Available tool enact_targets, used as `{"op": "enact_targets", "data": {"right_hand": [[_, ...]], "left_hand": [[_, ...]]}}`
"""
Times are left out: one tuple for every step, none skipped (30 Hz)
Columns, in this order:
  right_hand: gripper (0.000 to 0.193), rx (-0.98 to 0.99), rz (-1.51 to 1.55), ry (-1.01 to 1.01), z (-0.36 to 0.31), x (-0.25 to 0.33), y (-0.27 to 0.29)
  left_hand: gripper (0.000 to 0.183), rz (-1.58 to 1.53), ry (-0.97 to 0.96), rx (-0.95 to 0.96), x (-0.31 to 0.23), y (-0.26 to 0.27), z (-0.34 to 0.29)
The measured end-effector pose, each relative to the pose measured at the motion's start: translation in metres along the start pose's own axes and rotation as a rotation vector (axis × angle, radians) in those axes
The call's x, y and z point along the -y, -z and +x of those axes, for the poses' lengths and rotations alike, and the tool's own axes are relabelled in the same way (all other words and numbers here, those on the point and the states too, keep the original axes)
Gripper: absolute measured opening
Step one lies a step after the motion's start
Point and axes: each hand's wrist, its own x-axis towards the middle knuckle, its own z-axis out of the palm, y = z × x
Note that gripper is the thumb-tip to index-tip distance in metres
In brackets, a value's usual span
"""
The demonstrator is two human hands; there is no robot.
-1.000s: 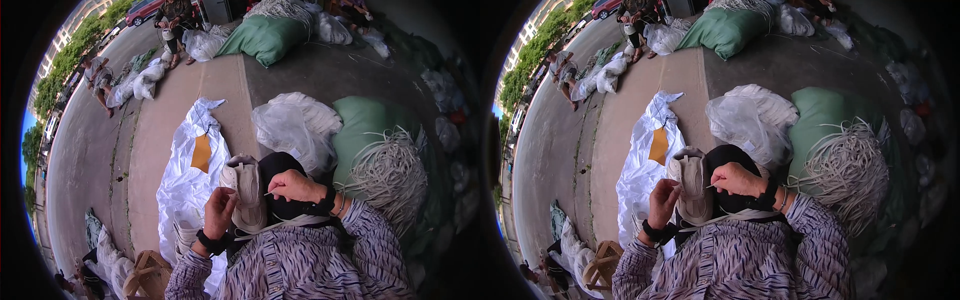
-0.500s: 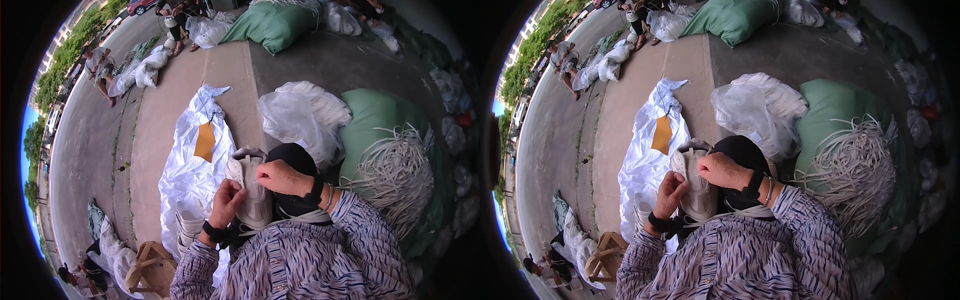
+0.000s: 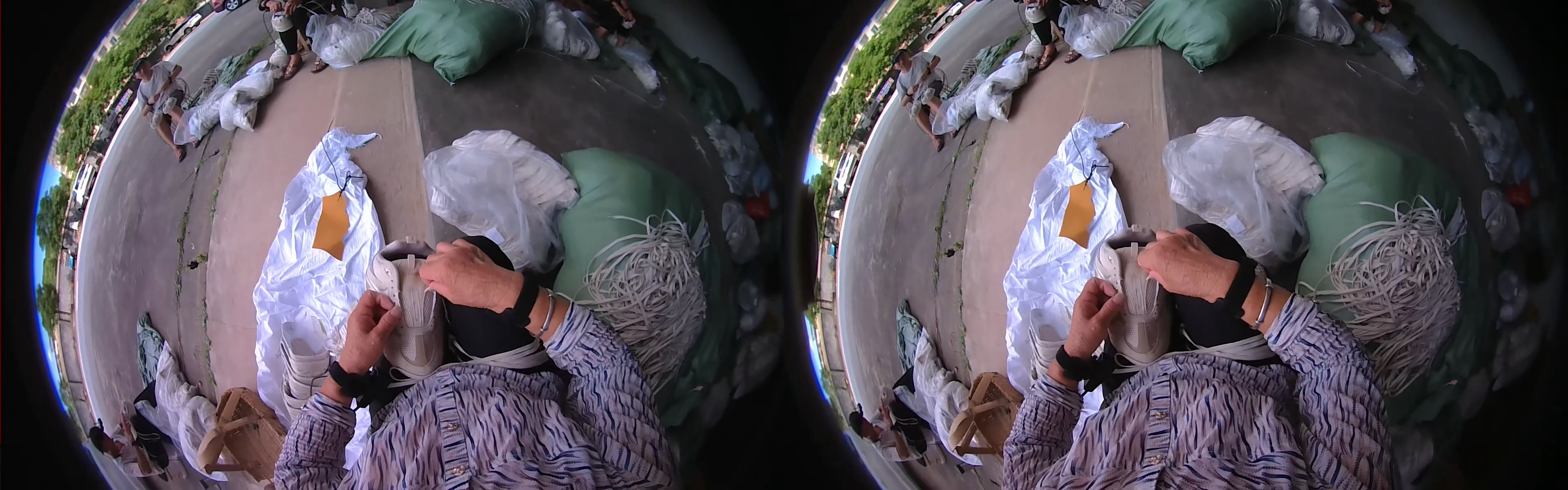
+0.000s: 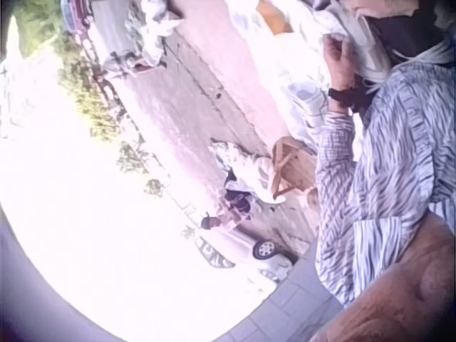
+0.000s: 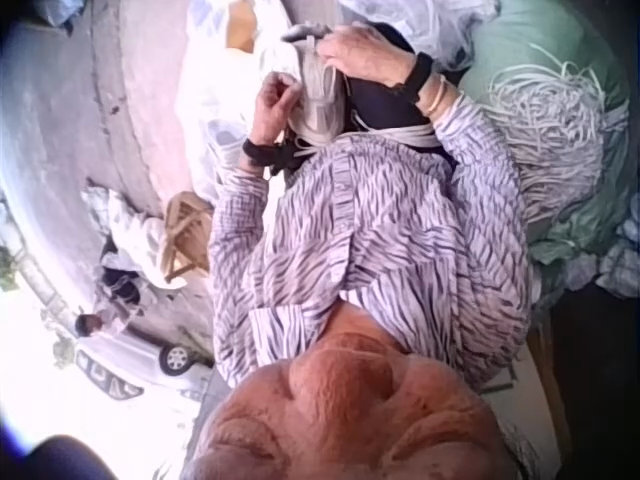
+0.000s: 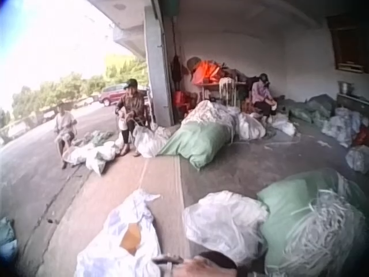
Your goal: Insert laces into a white sneaker and tie them.
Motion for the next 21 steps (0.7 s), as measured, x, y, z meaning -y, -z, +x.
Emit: {"op": "enact_targets", "data": {"right_hand": [[0.003,0.008,0.027,0.008,0.001,0.000,-0.002],[0.004,0.014,0.023,0.000,0.003,0.000,-0.003],[0.004,0.033,0.009,-0.015,0.004,-0.001,-0.004],[0.004,0.027,0.024,0.001,0.005,-0.002,-0.003],[0.005,-0.047,0.083,-0.017,0.004,-0.003,-0.002],[0.005,-0.051,0.128,-0.081,0.003,-0.003,0.000],[0.005,-0.055,0.245,-0.170,0.001,-0.005,0.004],[0.005,-0.093,0.387,-0.226,-0.004,-0.005,0.008],[0.005,-0.148,0.459,-0.167,-0.008,-0.001,0.009],[0.005,-0.162,0.499,-0.211,-0.014,0.004,0.010],[0.005,-0.101,0.437,-0.177,-0.019,0.010,0.008],[0.005,-0.034,0.368,-0.168,-0.023,0.016,0.006],[0.006,-0.065,0.266,-0.137,-0.026,0.022,0.002],[0.007,-0.044,0.209,-0.161,-0.028,0.027,-0.002],[0.007,-0.069,0.189,-0.141,-0.029,0.030,-0.006],[0.007,-0.067,0.162,-0.163,-0.029,0.033,-0.009],[0.007,-0.075,0.177,-0.147,-0.030,0.033,-0.011],[0.006,-0.139,0.207,-0.163,-0.031,0.034,-0.013],[0.005,-0.187,0.228,-0.203,-0.033,0.034,-0.013],[0.005,-0.210,0.227,-0.184,-0.035,0.034,-0.014],[0.007,-0.222,0.308,-0.205,-0.039,0.035,-0.014]], "left_hand": [[0.014,-0.068,0.033,0.005,-0.001,0.003,0.000],[0.014,-0.126,0.080,0.011,-0.002,0.005,0.000],[0.017,-0.147,0.112,0.024,-0.002,0.007,-0.002],[0.017,-0.151,0.116,0.015,-0.002,0.008,-0.003],[0.019,-0.038,0.062,0.051,-0.003,0.007,-0.004],[0.021,0.095,0.033,0.085,-0.003,0.007,-0.006],[0.025,0.068,0.030,0.073,-0.002,0.004,-0.006],[0.025,0.041,0.008,0.063,-0.003,0.001,-0.006],[0.025,0.110,0.003,0.023,-0.004,-0.002,-0.005],[0.026,0.197,0.012,-0.010,-0.005,-0.005,-0.004],[0.026,0.172,-0.003,-0.012,-0.006,-0.008,-0.005],[0.026,0.279,-0.006,-0.027,-0.008,-0.010,-0.005],[0.026,0.410,-0.001,-0.041,-0.010,-0.011,-0.003],[0.026,0.389,-0.025,-0.052,-0.012,-0.011,-0.002],[0.026,0.433,-0.035,-0.038,-0.013,-0.011,-0.003],[0.026,0.481,-0.037,-0.021,-0.014,-0.010,-0.003],[0.026,0.490,-0.046,0.005,-0.014,-0.008,-0.003],[0.026,0.493,-0.020,0.006,-0.014,-0.007,-0.003],[0.028,0.389,-0.030,0.020,-0.013,-0.006,-0.003],[0.029,0.291,-0.017,0.042,-0.011,-0.005,-0.002],[0.029,0.282,-0.053,0.037,-0.010,-0.005,-0.001]]}}
